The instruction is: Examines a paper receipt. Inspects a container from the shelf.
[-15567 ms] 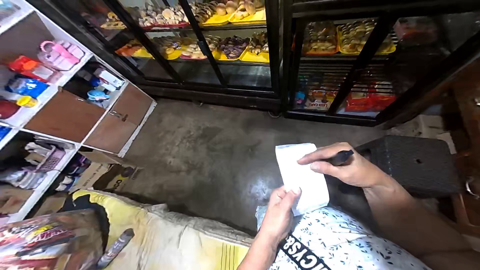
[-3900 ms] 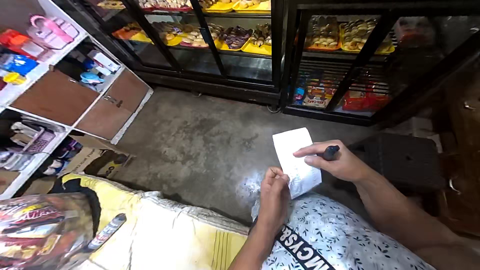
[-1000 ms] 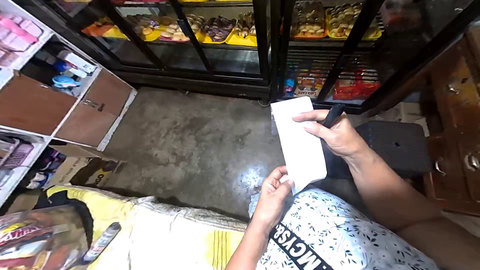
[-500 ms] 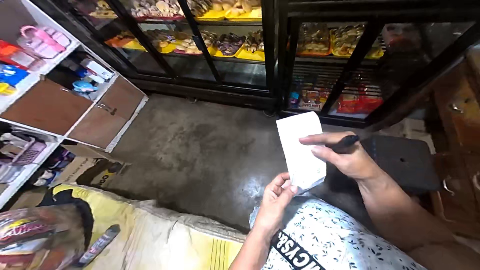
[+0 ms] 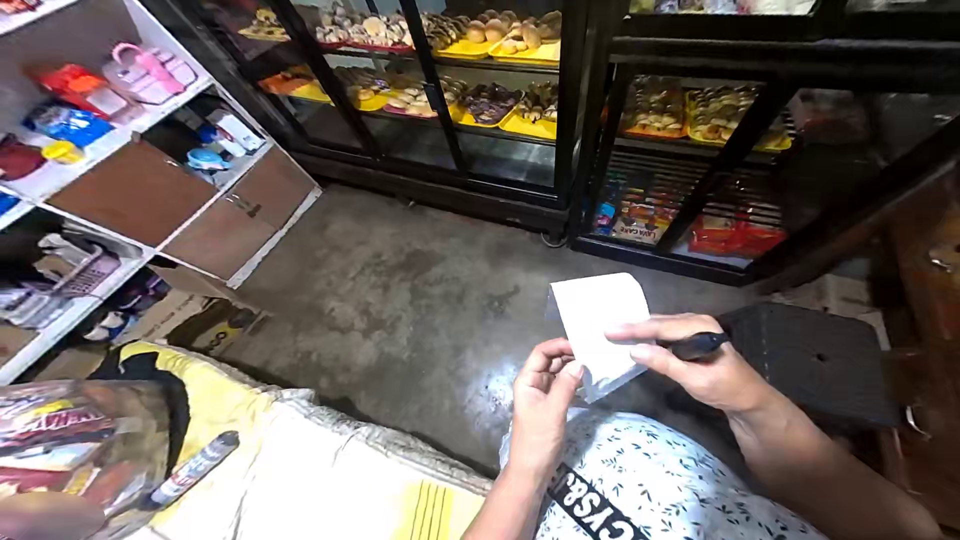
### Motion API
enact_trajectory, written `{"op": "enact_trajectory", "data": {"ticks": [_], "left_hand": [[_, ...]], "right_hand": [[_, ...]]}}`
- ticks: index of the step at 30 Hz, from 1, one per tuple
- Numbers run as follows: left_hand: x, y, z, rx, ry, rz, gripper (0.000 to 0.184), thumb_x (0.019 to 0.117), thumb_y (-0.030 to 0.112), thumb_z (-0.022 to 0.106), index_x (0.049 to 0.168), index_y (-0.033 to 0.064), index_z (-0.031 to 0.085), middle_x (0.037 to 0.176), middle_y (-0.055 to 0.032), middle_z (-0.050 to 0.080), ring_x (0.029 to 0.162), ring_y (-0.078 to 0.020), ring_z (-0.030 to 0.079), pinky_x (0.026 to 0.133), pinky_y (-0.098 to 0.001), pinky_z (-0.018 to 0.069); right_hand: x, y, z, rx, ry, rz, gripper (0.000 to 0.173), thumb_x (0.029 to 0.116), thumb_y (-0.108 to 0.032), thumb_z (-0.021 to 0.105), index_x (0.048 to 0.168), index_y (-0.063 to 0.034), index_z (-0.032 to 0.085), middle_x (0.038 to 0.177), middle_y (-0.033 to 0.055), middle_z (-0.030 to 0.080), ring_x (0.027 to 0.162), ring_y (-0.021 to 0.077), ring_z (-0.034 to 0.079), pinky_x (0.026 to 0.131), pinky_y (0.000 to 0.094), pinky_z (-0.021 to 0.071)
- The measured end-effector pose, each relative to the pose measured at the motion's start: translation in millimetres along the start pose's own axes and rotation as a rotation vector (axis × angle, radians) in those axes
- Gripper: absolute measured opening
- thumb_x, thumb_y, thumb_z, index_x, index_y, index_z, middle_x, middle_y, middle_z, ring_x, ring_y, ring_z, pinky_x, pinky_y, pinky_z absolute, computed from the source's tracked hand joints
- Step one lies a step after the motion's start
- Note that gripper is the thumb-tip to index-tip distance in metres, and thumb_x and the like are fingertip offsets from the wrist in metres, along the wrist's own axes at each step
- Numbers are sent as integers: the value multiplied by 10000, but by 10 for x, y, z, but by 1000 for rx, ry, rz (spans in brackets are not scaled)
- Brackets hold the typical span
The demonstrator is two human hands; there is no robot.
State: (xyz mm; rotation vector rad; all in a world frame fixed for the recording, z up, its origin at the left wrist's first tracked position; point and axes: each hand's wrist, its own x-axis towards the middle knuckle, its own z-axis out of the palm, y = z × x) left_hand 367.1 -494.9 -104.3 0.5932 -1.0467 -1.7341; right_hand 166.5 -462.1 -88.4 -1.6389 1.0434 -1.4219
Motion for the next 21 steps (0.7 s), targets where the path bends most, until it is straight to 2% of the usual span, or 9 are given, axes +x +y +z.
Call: {"op": "enact_trajectory", "data": {"ticks": [3, 6, 9, 15, 21], "left_hand": [[7, 8, -14, 20, 8, 56, 142, 964, 6, 584, 1078, 62, 648, 959, 53, 699, 872, -17, 658, 793, -215, 558], [7, 16, -27, 58, 28, 74, 135, 942, -25, 581, 1013, 78, 631, 902, 76, 682, 832, 2, 649, 767, -199, 557], [11, 27, -21, 54, 47, 78, 142, 925, -51, 573, 968, 75, 623, 853, 82, 668, 782, 20, 631, 723, -172, 538], [1, 42, -48, 83, 38, 79, 134, 931, -37, 556, 961, 78, 617, 853, 85, 655, 785, 19, 621, 729, -178, 532], [-6, 46, -76, 90, 24, 78, 145, 933, -42, 543, 959, 79, 620, 857, 82, 655, 789, 16, 622, 731, -183, 534]], "right_hand": [[-15, 20, 46, 8, -35, 2, 248, 1013, -185, 609, 1192, -84, 749, 1160, -62, 743, 1059, -24, 660, 940, 184, 544], [-12, 32, 65, -10, -44, 3, 249, 1016, -217, 608, 1190, -112, 752, 1145, -85, 743, 1021, -52, 653, 901, 155, 539], [-2, 33, 75, 1, -51, 1, 248, 1020, -227, 612, 1195, -124, 753, 1165, -88, 744, 1060, -31, 662, 931, 176, 546], [10, 20, 96, -8, -62, -5, 245, 1023, -237, 606, 1197, -149, 753, 1163, -108, 740, 1048, -51, 655, 912, 157, 541], [9, 14, 104, -13, -61, 8, 244, 1021, -227, 608, 1182, -120, 756, 1137, -95, 743, 1013, -57, 653, 884, 147, 541]]}}
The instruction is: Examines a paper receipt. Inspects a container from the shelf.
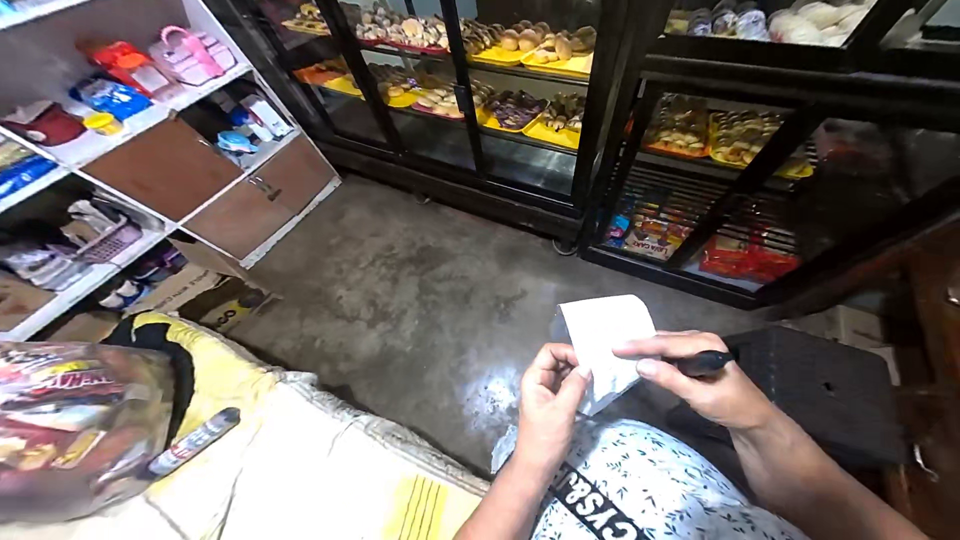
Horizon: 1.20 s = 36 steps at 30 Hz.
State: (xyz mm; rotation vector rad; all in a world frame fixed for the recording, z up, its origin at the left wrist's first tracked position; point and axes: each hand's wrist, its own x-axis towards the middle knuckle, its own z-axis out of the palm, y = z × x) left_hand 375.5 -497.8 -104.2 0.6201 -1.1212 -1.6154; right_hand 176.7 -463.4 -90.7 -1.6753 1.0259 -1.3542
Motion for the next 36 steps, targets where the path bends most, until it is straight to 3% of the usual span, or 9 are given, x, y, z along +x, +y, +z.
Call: {"op": "enact_trajectory", "data": {"ticks": [9, 14, 27, 36], "left_hand": [[0, 10, -26, 13, -9, -19, 147, 926, -33, 537, 946, 90, 616, 845, 89, 655, 775, 16, 624, 724, -181, 537], [-7, 6, -33, 33, -35, -14, 149, 916, -45, 531, 946, 78, 609, 842, 91, 644, 769, 24, 614, 714, -175, 531], [45, 22, -61, 27, -10, -39, 137, 939, -29, 523, 953, 74, 612, 843, 85, 660, 787, 13, 636, 742, -190, 546], [80, 25, -86, 64, -6, -25, 138, 940, -37, 515, 962, 62, 610, 871, 82, 669, 820, 11, 646, 775, -197, 552]], "right_hand": [[18, 21, 19, 3, -2, -15, 253, 1020, -218, 605, 1204, -115, 745, 1154, -88, 737, 1020, -58, 646, 887, 147, 537], [48, 10, 37, 31, 27, 13, 258, 999, -197, 625, 1212, -110, 742, 1197, -69, 727, 1117, 0, 646, 971, 207, 540], [94, 51, 53, 30, -20, -11, 269, 1015, -202, 611, 1219, -76, 733, 1164, -62, 736, 1039, -43, 647, 913, 159, 536], [140, 82, 56, 27, -36, -20, 272, 1020, -214, 608, 1235, -99, 730, 1186, -64, 731, 1074, -31, 647, 936, 169, 537]]}}
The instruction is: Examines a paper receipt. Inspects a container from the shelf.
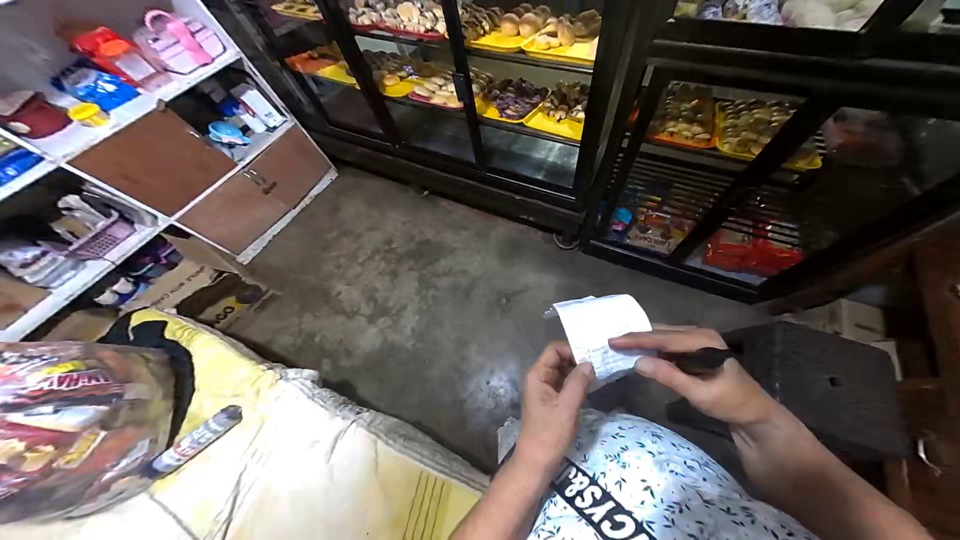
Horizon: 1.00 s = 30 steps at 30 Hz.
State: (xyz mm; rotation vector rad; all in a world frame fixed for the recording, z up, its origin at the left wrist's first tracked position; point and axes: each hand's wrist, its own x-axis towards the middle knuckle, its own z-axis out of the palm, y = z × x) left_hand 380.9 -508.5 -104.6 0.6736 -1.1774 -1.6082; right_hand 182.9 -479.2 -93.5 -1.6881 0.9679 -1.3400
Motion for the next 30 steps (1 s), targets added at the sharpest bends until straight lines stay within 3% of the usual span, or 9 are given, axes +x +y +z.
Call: {"op": "enact_trajectory", "data": {"ticks": [6, 11, 16, 30], "left_hand": [[20, -7, -15, 4, -14, -12, 144, 933, -36, 513, 954, 66, 613, 860, 83, 664, 809, 12, 639, 762, -193, 546], [63, 1, -43, 4, 3, 0, 136, 945, -27, 508, 954, 72, 601, 847, 90, 655, 795, 16, 633, 756, -193, 544], [69, 6, -58, 42, -1, -21, 133, 941, -28, 512, 939, 74, 597, 835, 94, 647, 787, 21, 631, 749, -190, 544], [59, -8, -33, 26, -5, -29, 135, 950, -38, 511, 965, 55, 608, 856, 77, 670, 799, 6, 647, 757, -202, 555]], "right_hand": [[30, 14, 2, 18, 26, 38, 294, 1005, -200, 621, 1252, -75, 717, 1207, -46, 722, 1088, -8, 649, 937, 188, 545], [49, 33, 1, 5, 4, 30, 296, 1010, -206, 614, 1251, -69, 717, 1174, -61, 726, 1014, -58, 633, 879, 138, 527], [70, 40, 18, 48, 24, 41, 285, 1005, -199, 628, 1254, -96, 720, 1203, -72, 718, 1080, -20, 645, 934, 182, 545], [43, 52, 7, 41, 39, 40, 293, 1004, -202, 631, 1252, -71, 716, 1212, -56, 719, 1083, -13, 648, 940, 188, 544]]}}
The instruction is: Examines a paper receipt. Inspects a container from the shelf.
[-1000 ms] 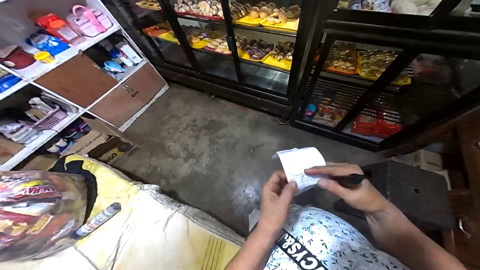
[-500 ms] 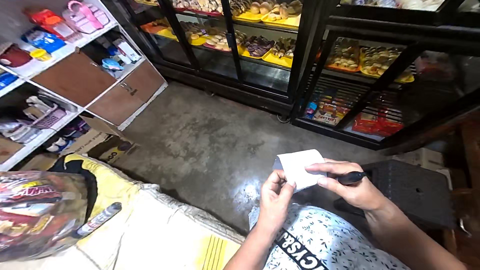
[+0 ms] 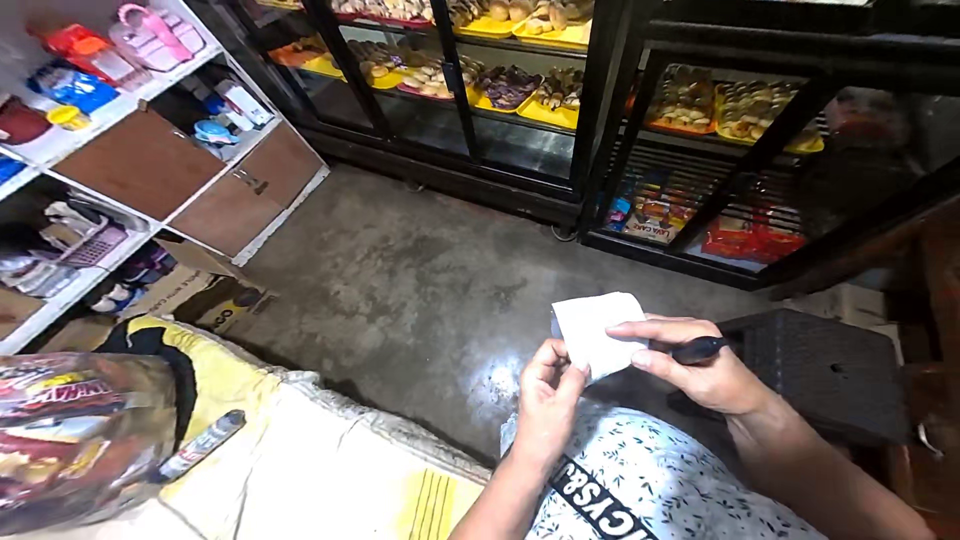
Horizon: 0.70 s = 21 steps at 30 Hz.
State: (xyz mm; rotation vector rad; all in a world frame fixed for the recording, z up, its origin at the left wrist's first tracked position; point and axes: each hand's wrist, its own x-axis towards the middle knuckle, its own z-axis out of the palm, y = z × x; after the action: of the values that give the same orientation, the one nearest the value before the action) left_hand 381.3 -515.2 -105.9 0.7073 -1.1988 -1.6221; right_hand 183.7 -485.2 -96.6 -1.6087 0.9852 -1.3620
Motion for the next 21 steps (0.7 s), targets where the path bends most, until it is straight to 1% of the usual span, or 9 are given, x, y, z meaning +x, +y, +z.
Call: {"op": "enact_trajectory", "data": {"ticks": [2, 5, 10, 12, 16, 19, 21], "left_hand": [[-3, 15, 8, 26, 10, -11, 125, 954, -25, 511, 967, 59, 604, 851, 82, 666, 800, 9, 648, 760, -201, 556], [-13, -2, 12, 23, 9, -5, 133, 949, -31, 509, 958, 58, 608, 850, 83, 662, 798, 12, 641, 754, -197, 550], [-28, 7, 27, 32, 8, -12, 122, 951, -19, 515, 962, 62, 605, 852, 86, 665, 805, 14, 646, 761, -200, 555], [-33, 10, 29, 15, 9, -6, 125, 945, -25, 520, 962, 64, 606, 852, 88, 667, 805, 12, 645, 763, -200, 552], [-49, 5, 35, -6, 1, -7, 140, 936, -51, 524, 968, 61, 602, 861, 79, 678, 810, 7, 653, 765, -201, 558], [-56, 3, 28, 17, 4, -6, 138, 926, -45, 526, 965, 62, 604, 860, 87, 674, 805, 10, 650, 759, -201, 556], [-60, 1, 23, 15, 5, -8, 135, 927, -43, 529, 969, 59, 607, 863, 83, 676, 809, 10, 652, 764, -199, 558]], "right_hand": [[-13, 0, -1, -10, -10, -9, 291, 1008, -210, 625, 1252, -81, 719, 1208, -64, 723, 1091, -21, 644, 956, 187, 537], [-19, 2, 3, 9, -7, -19, 289, 1000, -179, 628, 1253, -71, 715, 1208, -54, 722, 1086, -12, 647, 948, 191, 542], [-40, -7, -4, -11, -1, -10, 293, 1006, -213, 628, 1245, -72, 720, 1191, -58, 722, 1056, -30, 639, 923, 174, 535], [-47, -12, 0, -4, -3, -6, 295, 1005, -211, 630, 1250, -71, 718, 1204, -54, 724, 1084, -16, 647, 944, 189, 542], [-56, -11, 4, -2, 7, -3, 291, 1007, -204, 626, 1239, -55, 718, 1191, -47, 726, 1080, -13, 647, 945, 191, 541], [-56, -6, 13, 1, 10, -6, 285, 1006, -203, 626, 1235, -62, 722, 1207, -49, 725, 1105, -4, 648, 966, 200, 540], [-59, -5, 22, 16, 16, 4, 278, 1003, -194, 632, 1232, -65, 724, 1204, -56, 724, 1097, -6, 649, 959, 197, 542]]}}
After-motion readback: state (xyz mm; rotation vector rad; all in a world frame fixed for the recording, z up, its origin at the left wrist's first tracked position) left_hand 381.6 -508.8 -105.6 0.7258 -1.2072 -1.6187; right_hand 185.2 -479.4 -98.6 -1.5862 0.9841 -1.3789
